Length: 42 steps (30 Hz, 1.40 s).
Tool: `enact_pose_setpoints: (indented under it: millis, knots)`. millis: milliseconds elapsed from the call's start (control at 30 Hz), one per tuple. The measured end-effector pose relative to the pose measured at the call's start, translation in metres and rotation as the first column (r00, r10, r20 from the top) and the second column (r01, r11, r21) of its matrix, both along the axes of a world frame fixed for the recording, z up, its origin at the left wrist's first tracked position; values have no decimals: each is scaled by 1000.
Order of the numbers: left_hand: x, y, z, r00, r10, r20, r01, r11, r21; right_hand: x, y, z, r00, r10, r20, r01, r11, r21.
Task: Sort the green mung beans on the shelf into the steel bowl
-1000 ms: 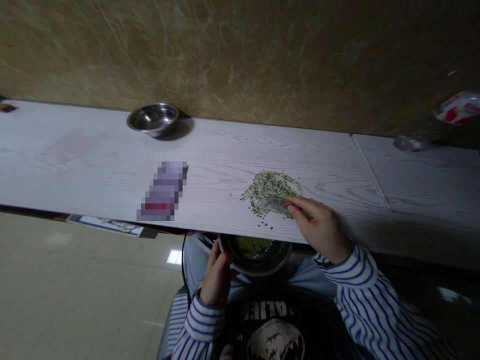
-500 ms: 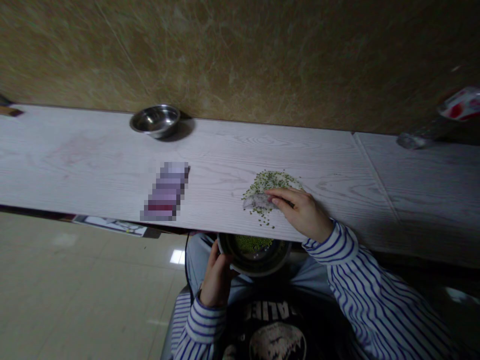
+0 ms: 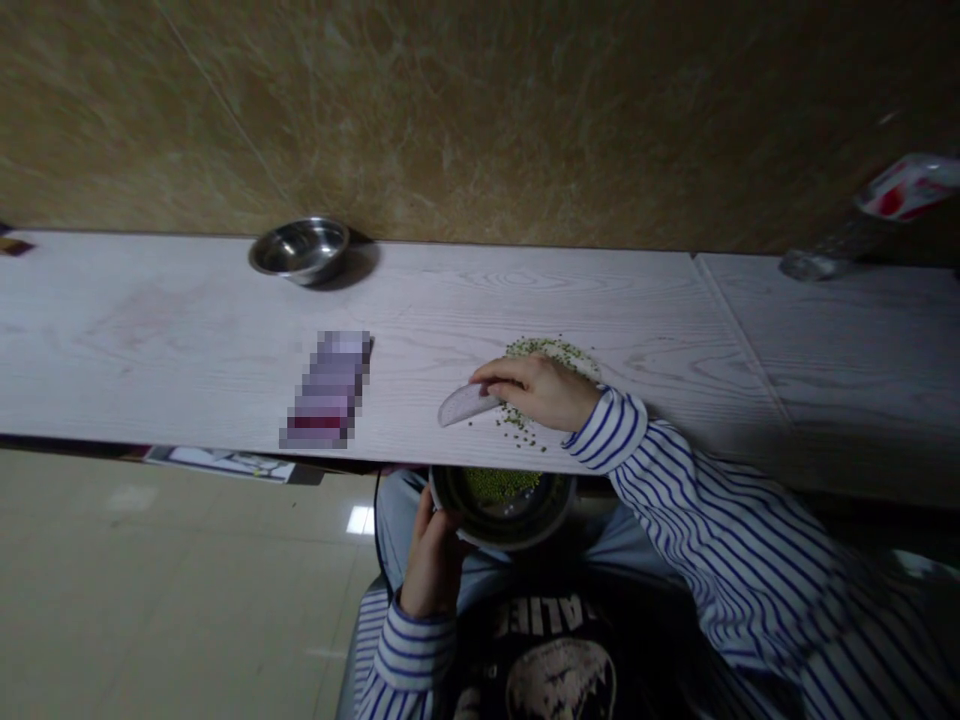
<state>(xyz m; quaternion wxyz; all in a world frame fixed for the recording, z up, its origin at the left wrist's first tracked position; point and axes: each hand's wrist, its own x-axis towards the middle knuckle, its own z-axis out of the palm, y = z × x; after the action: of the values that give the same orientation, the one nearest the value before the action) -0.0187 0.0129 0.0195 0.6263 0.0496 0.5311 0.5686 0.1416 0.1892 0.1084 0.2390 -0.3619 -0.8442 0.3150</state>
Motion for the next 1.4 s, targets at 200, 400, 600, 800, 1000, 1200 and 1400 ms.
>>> enact_pose_setpoints:
  millis: [200, 400, 600, 800, 1000, 1200, 1400]
  knots:
    - [1, 1, 2, 1000, 12, 11, -12, 1000, -5, 13, 5, -4, 995, 103, -8, -104, 987, -121]
    - [2, 1, 0, 1000, -17, 19, 17, 1000, 12, 26, 10, -5, 983, 180, -35, -184, 968, -169]
    - [4, 1, 3, 999, -37, 6, 37, 999, 0, 36, 9, -6, 978, 191, -80, -203, 961, -189]
    - [8, 2, 5, 999, -36, 31, 35, 999, 10, 48, 1, 6, 990, 114, -81, -123, 986, -110]
    - [9, 2, 0, 999, -40, 18, 40, 999, 0, 62, -39, 7, 974, -217, -58, 224, 960, 170]
    - [11, 3, -1, 999, -45, 29, 45, 999, -17, 74, -80, -6, 920, -380, -91, 390, 873, 293]
    - [10, 3, -2, 999, -48, 11, 48, 999, -11, 83, -86, -13, 903, -422, -80, 427, 862, 274]
